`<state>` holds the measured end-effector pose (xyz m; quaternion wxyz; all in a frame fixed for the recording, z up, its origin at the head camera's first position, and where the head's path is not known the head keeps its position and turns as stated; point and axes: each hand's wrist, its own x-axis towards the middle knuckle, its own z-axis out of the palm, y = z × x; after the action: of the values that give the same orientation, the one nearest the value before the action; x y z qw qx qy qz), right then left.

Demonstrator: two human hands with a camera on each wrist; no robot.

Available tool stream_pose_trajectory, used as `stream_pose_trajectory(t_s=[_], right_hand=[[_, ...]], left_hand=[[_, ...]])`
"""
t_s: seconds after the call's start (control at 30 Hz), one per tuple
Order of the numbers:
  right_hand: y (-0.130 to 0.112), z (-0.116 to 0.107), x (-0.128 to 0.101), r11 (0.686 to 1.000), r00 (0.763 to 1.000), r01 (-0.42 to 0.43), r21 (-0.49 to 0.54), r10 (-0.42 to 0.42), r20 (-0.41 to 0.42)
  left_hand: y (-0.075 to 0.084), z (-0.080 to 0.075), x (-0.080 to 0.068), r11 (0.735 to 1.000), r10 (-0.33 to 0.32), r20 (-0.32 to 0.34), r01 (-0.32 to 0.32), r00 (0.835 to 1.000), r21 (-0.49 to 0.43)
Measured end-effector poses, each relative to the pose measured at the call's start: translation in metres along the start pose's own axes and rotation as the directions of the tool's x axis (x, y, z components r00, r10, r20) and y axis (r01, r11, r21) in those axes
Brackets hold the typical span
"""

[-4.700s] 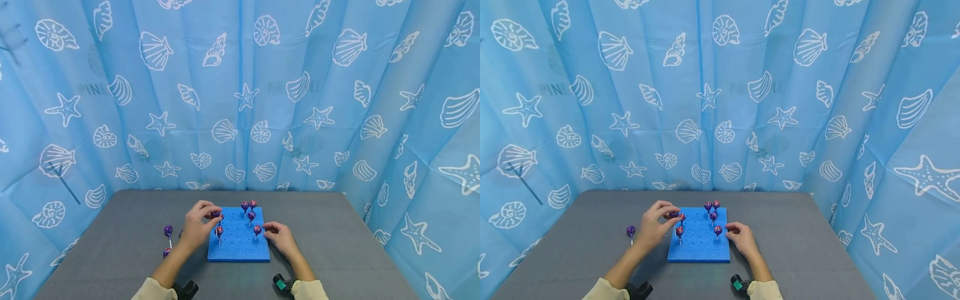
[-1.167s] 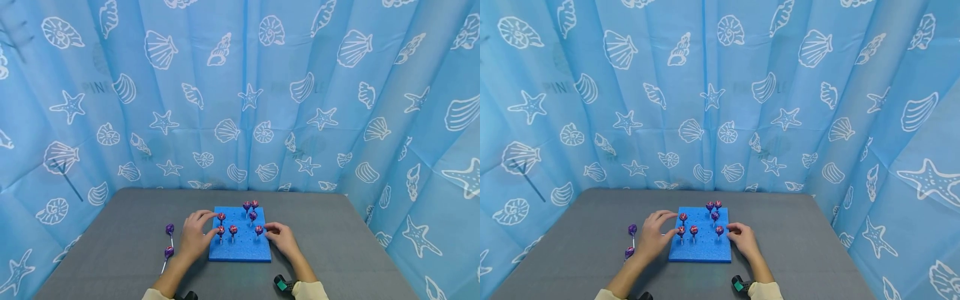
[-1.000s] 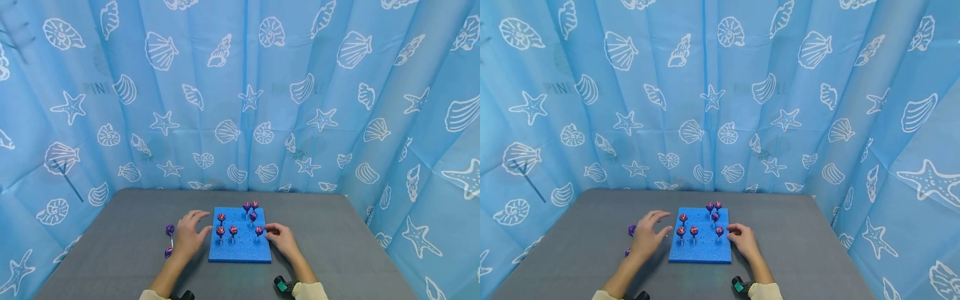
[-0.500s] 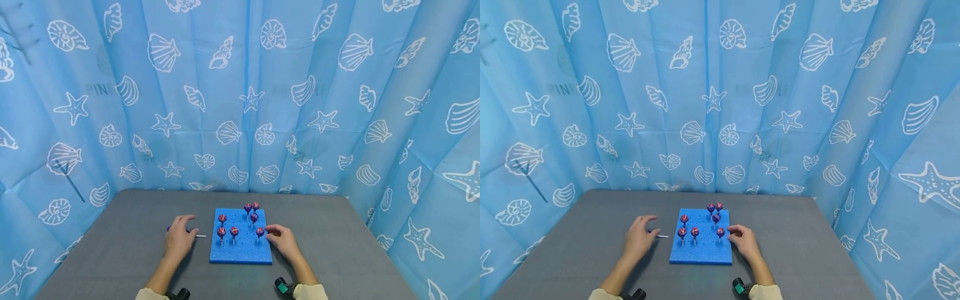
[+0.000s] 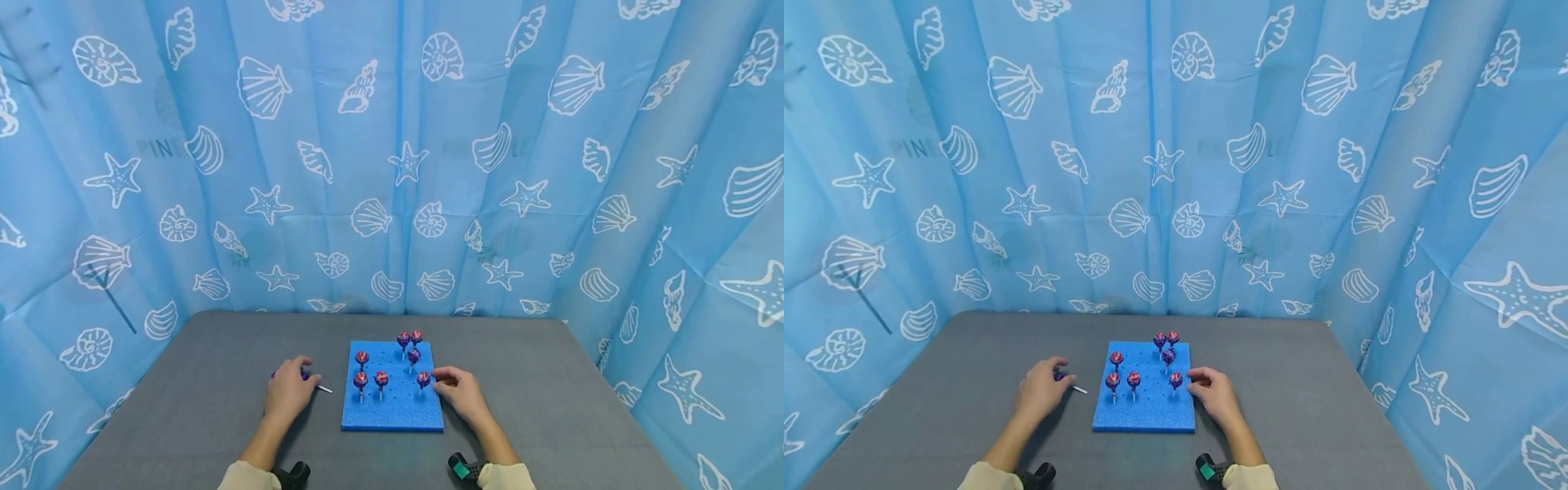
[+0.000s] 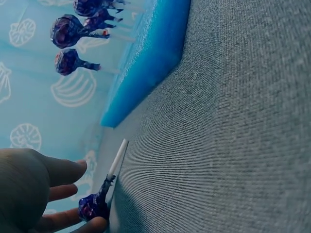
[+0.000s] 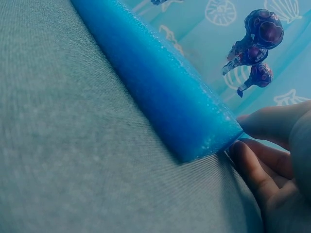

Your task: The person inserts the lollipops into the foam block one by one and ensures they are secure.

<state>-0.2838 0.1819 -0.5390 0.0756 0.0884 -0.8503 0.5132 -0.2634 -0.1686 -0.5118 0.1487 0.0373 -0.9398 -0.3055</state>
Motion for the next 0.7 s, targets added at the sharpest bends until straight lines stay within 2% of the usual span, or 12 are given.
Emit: stream_pose_trajectory(t_s=[0.17,0.4,0.7], right_hand=[[0.000,0.000,0.000,1.000,1.000,0.001,0.010,-0.001,0.003],[0.001,0.000,-0.001,1.000,1.000,0.005,0.013,-0.005,0.009],[-0.001,-0.001,-0.002,1.000,1.000,0.004,0.002,-0.004,0.005]], left_hand=[[-0.001,0.002,0.004,1.000,0.005,0.013,-0.005,1.000,0.017],[-0.001,0.007,0.015,0.997,0.050,-0.003,-0.050,0.999,0.055],[0.002,0.016,0.027,0.999,0.017,0.029,-0.018,0.999,0.042]])
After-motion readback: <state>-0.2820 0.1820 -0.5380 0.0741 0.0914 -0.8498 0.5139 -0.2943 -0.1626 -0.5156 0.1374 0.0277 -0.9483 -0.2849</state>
